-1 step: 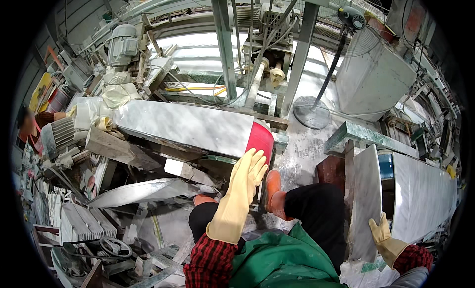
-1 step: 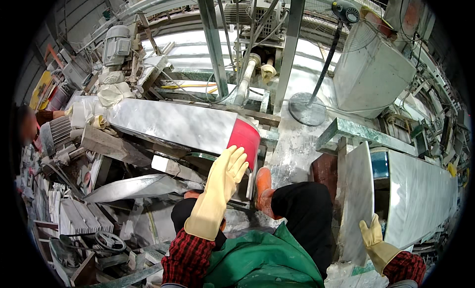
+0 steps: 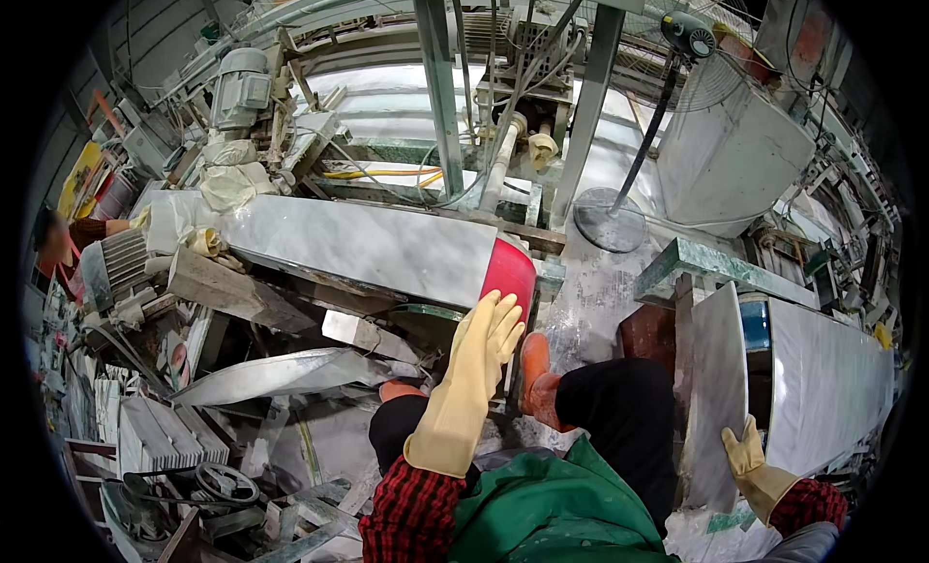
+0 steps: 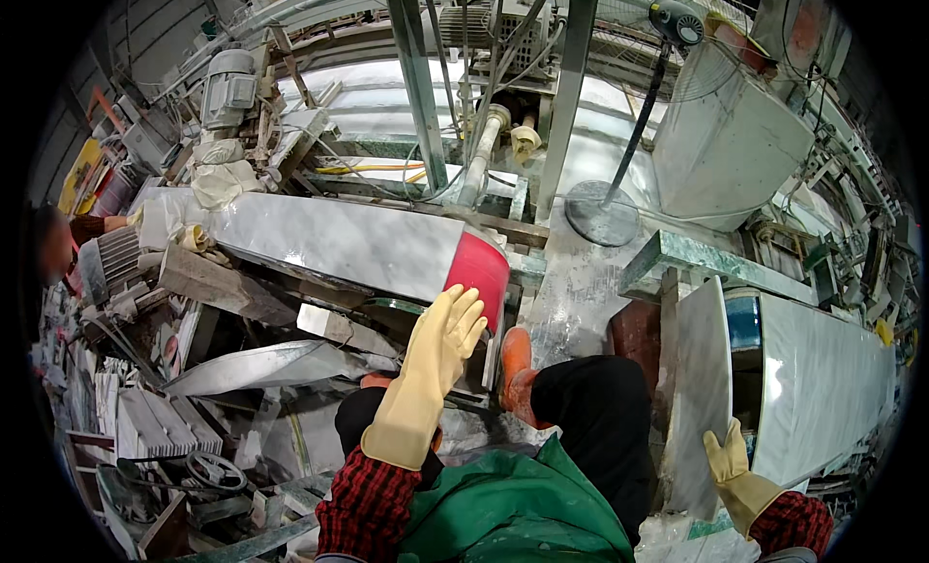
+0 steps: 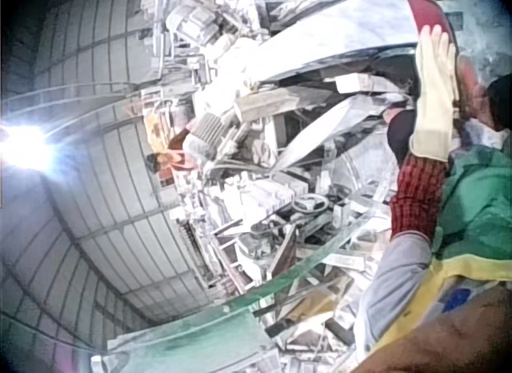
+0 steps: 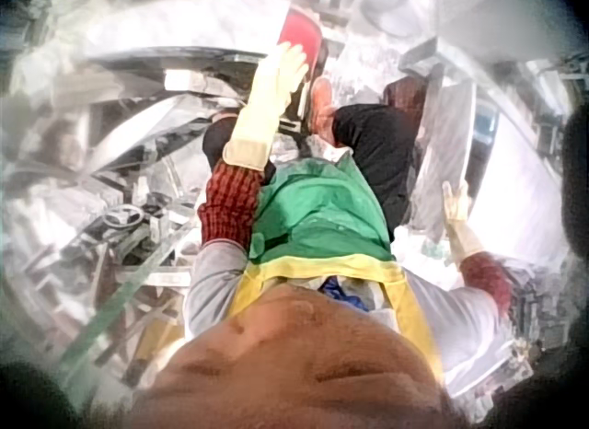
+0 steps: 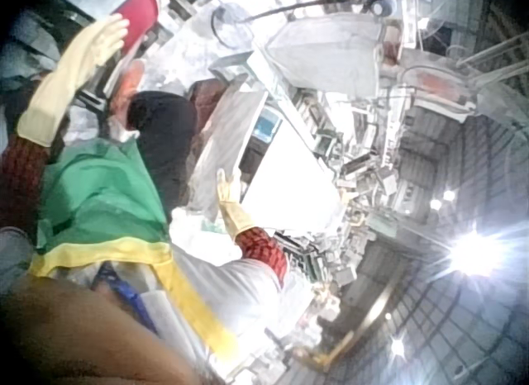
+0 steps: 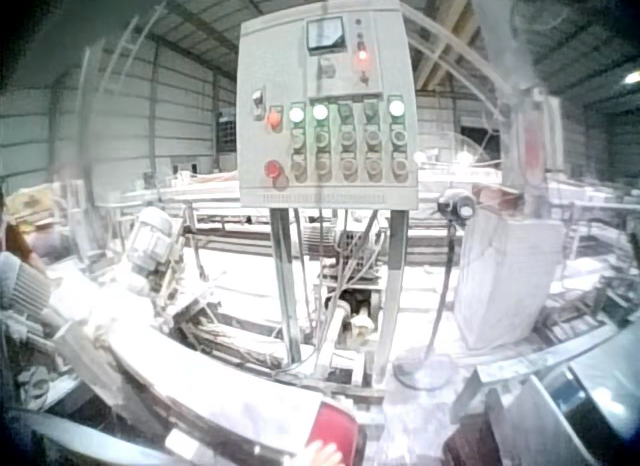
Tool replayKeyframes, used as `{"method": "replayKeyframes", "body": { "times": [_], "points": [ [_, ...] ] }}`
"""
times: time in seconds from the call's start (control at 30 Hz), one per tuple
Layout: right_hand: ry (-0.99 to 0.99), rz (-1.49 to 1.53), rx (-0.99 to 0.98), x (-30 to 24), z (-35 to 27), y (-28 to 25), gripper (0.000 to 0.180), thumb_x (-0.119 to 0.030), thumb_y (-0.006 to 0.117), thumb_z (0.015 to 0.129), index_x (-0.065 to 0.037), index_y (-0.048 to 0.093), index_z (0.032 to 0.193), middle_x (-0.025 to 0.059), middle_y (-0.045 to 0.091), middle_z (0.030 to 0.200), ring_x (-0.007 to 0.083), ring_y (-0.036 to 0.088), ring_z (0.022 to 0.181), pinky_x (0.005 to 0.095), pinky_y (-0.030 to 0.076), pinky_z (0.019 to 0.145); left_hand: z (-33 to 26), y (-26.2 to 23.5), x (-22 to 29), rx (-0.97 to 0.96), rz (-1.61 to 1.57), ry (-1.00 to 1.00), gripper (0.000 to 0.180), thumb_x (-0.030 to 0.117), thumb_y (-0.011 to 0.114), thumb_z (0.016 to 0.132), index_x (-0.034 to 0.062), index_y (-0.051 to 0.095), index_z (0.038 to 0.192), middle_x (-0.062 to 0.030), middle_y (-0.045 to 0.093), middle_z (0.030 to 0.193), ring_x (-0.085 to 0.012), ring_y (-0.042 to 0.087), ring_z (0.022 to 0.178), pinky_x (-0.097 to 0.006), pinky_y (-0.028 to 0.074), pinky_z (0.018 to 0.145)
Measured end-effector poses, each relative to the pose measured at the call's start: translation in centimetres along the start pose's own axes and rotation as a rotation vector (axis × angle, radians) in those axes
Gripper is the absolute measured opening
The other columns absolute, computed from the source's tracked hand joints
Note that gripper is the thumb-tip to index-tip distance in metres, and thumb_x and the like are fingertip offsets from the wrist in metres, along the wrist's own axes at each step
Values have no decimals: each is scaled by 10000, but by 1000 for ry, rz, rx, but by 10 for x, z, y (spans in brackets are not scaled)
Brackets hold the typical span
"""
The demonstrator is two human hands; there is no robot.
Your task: The person repeatedly places rectangular white slabs onto a rotating red polishing wheel in a factory setting. They hold the slabs with gloved hands, pressing them against the wheel to smooth the surface, then remove them and repeat the process with new slabs.
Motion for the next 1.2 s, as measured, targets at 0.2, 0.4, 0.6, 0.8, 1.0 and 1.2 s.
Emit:
{"method": "replayKeyframes", "body": {
  "times": [0.2, 0.4, 0.6, 0.8, 1.0, 1.2],
  "points": [
    [6, 4, -3, -9, -1, 3, 388, -98, 639, 913, -11, 486, 1259, 186, 637, 1150, 302, 625, 1061, 376, 470, 946, 5, -17, 0, -51, -111, 26, 536, 289, 604, 1001, 8, 428, 1422, -158, 496, 1442, -288, 504, 1323, -390, 482, 1065],
    [17, 49, -27, -15, -3, 1, 391, -102, 635, 913, -2, 480, 1258, 187, 629, 1159, 302, 617, 1077, 376, 461, 960, 6, -11, 3, -2, -76, 41, 542, 283, 607, 999, 3, 422, 1425, -155, 493, 1445, -289, 506, 1322, -390, 484, 1066],
    [7, 40, -27, 2, 3, 2, 433, -120, 634, 916, 17, 463, 1290, 204, 624, 1184, 316, 612, 1096, 384, 457, 974, 4, -15, -2, -25, -80, 40, 448, 254, 606, 999, 47, 487, 1378, -147, 555, 1382, -284, 545, 1281, -408, 509, 1029],
    [9, -4, 13, 17, 5, 3, 483, -147, 632, 924, 42, 447, 1328, 225, 613, 1233, 331, 597, 1147, 391, 447, 994, 5, -9, 7, 33, -108, 69, 473, 257, 619, 992, 49, 472, 1390, -149, 542, 1382, -291, 539, 1279, -408, 500, 1039],
    [44, 2, -7, -9, -2, 2, 467, -145, 634, 924, 24, 459, 1322, 222, 627, 1211, 335, 615, 1125, 395, 456, 984, -1, -7, 8, 43, -127, 79, 468, 252, 640, 980, 64, 490, 1382, -138, 555, 1359, -279, 546, 1260, -402, 502, 1036],
    [32, -13, -3, -5, -1, 1, 447, -137, 634, 924, 4, 468, 1314, 207, 636, 1191, 325, 624, 1097, 392, 466, 966, 0, -2, 8, 91, -91, 57, 442, 259, 653, 973, 68, 520, 1349, -139, 562, 1352, -276, 558, 1248, -394, 515, 1018]
  ]
}}
Point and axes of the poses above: each hand's wrist, its own z-axis towards the middle knuckle, its own y-axis out of the palm, x = y × z, the point moved 1 cm from there along z, towards the middle knuckle
